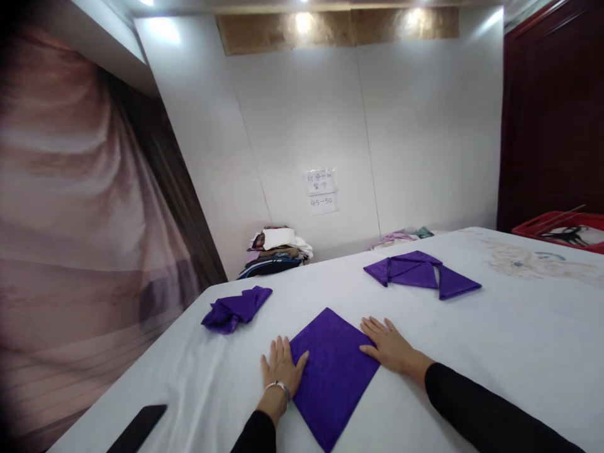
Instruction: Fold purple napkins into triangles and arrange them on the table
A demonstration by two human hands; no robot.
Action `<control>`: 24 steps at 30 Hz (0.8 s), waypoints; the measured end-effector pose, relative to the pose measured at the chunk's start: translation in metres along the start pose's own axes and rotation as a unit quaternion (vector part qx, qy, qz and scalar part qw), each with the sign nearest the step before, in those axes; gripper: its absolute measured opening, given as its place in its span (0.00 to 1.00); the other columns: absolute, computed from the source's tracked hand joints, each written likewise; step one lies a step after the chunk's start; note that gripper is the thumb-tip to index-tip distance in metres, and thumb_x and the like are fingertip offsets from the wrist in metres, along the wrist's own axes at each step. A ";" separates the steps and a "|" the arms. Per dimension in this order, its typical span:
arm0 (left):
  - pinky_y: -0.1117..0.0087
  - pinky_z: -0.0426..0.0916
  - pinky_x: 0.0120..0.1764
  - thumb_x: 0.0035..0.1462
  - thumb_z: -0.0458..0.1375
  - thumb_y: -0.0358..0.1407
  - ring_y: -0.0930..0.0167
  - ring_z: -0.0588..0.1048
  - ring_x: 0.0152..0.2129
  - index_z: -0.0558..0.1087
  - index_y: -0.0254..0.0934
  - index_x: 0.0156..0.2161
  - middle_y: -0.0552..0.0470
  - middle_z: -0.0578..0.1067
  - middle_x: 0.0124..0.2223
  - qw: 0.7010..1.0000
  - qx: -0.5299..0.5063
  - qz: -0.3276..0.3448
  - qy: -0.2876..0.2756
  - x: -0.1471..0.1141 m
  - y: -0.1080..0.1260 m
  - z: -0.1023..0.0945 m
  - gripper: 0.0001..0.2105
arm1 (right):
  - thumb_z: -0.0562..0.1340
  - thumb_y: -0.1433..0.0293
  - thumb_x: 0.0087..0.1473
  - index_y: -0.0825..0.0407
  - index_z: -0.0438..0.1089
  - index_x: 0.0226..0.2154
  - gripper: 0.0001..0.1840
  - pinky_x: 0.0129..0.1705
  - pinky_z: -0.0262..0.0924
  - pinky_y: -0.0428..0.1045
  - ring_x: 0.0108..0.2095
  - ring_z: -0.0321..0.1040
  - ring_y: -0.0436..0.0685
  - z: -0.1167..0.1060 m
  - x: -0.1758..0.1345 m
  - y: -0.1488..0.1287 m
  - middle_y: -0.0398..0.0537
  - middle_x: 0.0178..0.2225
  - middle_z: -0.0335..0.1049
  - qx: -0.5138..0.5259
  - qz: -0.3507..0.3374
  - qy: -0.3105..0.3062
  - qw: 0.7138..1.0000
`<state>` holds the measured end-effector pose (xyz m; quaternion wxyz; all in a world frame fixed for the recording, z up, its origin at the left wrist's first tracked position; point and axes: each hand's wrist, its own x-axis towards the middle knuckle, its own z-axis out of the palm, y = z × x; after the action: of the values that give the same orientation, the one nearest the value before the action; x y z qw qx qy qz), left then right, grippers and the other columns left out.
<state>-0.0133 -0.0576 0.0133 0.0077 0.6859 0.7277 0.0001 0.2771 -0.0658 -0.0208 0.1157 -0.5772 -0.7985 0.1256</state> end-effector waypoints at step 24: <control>0.56 0.54 0.56 0.54 0.48 0.51 0.60 0.60 0.55 0.60 0.42 0.57 0.51 0.60 0.59 0.937 -0.027 0.259 0.232 -0.078 -0.026 0.084 0.27 | 0.40 0.45 0.54 0.46 0.44 0.61 0.37 0.60 0.26 0.63 0.62 0.31 0.62 -0.006 0.001 -0.004 0.46 0.63 0.37 -0.012 0.010 -0.010 1.000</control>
<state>-0.0338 -0.1375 -0.0701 -0.1430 0.8310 0.5064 0.1804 0.2752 -0.0659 -0.0140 0.0991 -0.5856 -0.7951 0.1230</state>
